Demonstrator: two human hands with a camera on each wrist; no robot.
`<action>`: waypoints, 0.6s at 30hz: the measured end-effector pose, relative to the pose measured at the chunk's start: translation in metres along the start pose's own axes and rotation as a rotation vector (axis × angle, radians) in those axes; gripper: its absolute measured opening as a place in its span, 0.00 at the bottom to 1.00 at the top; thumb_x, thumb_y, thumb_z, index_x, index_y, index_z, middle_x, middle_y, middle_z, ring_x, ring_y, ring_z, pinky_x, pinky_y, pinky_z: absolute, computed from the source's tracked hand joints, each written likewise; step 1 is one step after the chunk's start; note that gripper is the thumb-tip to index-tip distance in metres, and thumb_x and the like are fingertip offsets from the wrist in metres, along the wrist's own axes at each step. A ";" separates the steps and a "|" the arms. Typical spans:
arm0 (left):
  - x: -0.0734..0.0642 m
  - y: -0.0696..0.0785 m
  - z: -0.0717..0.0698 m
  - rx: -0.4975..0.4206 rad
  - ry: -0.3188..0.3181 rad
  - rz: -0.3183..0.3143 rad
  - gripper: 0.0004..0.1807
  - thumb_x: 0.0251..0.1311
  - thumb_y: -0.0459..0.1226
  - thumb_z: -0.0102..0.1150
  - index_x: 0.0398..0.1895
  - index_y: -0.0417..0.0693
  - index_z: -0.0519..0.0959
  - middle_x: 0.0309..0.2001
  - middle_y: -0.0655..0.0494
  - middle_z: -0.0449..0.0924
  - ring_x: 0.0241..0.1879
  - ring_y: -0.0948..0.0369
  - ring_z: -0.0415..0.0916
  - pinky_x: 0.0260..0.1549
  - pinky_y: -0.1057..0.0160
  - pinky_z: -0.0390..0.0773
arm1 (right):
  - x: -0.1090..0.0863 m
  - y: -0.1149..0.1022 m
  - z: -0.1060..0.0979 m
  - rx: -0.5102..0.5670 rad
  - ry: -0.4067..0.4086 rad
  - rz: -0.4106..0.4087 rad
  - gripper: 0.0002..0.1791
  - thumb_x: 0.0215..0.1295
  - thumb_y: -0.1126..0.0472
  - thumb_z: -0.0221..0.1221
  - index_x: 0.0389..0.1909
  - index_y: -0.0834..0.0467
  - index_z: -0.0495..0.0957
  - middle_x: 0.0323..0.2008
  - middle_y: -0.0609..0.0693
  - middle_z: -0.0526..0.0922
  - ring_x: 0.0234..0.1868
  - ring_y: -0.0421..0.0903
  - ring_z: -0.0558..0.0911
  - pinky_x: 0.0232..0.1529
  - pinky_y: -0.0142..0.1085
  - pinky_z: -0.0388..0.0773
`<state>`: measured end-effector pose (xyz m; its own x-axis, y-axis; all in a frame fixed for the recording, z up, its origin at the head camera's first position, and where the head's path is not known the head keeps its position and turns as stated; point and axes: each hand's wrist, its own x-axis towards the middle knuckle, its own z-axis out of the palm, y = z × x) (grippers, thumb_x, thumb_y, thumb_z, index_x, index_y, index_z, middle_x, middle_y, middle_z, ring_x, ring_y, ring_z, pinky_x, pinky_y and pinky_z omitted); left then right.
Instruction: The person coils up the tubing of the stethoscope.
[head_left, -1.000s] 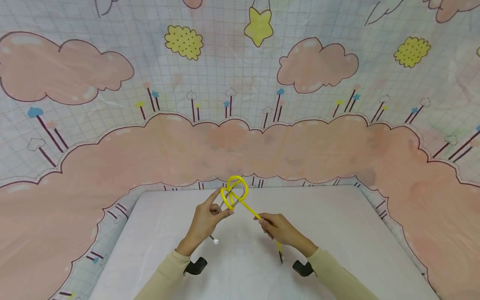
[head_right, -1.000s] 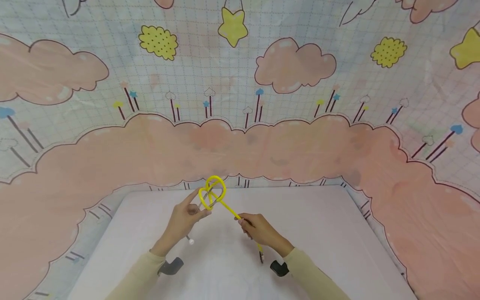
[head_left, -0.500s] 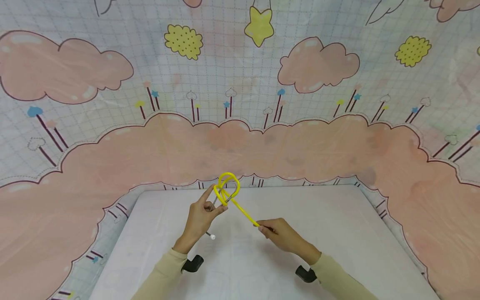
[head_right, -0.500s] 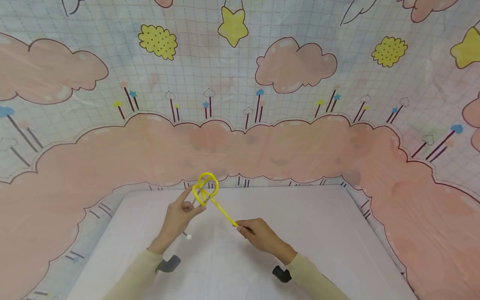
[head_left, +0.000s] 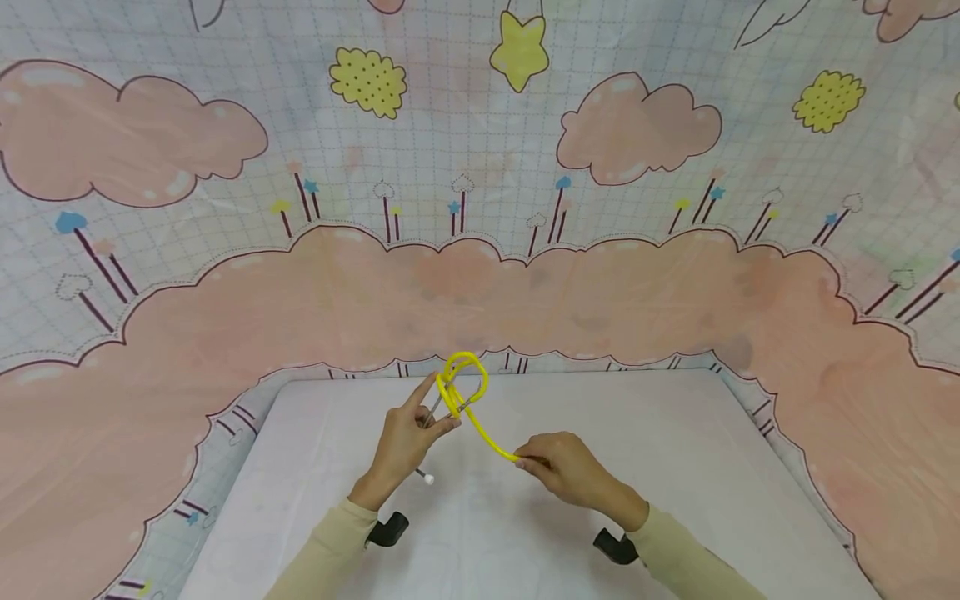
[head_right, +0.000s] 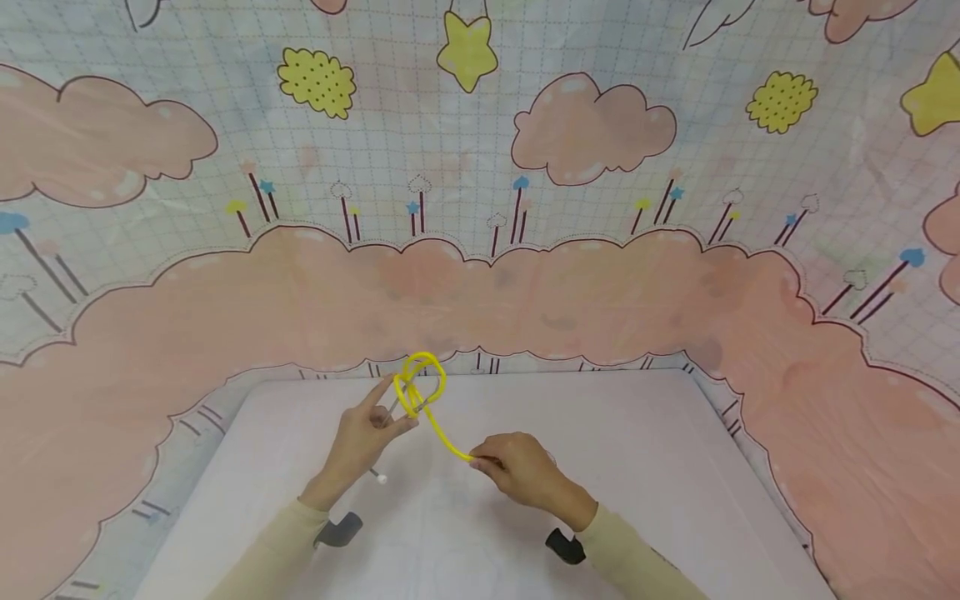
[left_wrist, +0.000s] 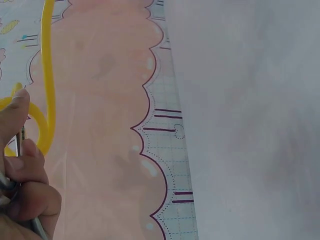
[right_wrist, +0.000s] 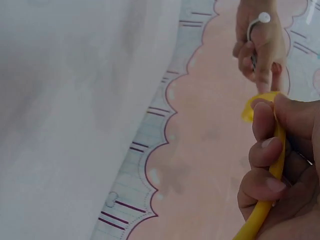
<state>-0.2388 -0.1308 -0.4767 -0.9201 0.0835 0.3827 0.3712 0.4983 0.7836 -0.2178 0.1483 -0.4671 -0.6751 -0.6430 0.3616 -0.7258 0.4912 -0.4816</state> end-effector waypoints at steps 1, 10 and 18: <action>0.000 0.000 0.001 0.010 -0.005 0.004 0.47 0.51 0.45 0.73 0.75 0.55 0.61 0.12 0.63 0.67 0.14 0.71 0.54 0.17 0.70 0.59 | 0.000 0.000 -0.001 -0.004 0.008 -0.008 0.05 0.65 0.62 0.63 0.37 0.59 0.86 0.25 0.43 0.83 0.24 0.28 0.69 0.26 0.23 0.71; -0.002 0.002 0.005 0.071 -0.032 0.017 0.47 0.50 0.44 0.73 0.75 0.55 0.62 0.12 0.64 0.66 0.14 0.71 0.55 0.17 0.71 0.59 | 0.000 0.001 -0.005 -0.034 0.089 -0.070 0.04 0.63 0.64 0.64 0.34 0.58 0.86 0.22 0.43 0.82 0.22 0.28 0.68 0.23 0.22 0.69; -0.005 0.003 0.009 0.112 -0.078 0.021 0.46 0.51 0.45 0.73 0.74 0.56 0.62 0.12 0.66 0.66 0.14 0.72 0.56 0.17 0.72 0.60 | 0.003 -0.007 -0.017 -0.062 0.078 -0.099 0.04 0.61 0.62 0.66 0.36 0.57 0.87 0.24 0.41 0.81 0.24 0.29 0.70 0.25 0.21 0.70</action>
<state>-0.2344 -0.1223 -0.4803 -0.9208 0.1601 0.3557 0.3784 0.5881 0.7148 -0.2172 0.1527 -0.4492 -0.6060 -0.6435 0.4676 -0.7947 0.4641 -0.3913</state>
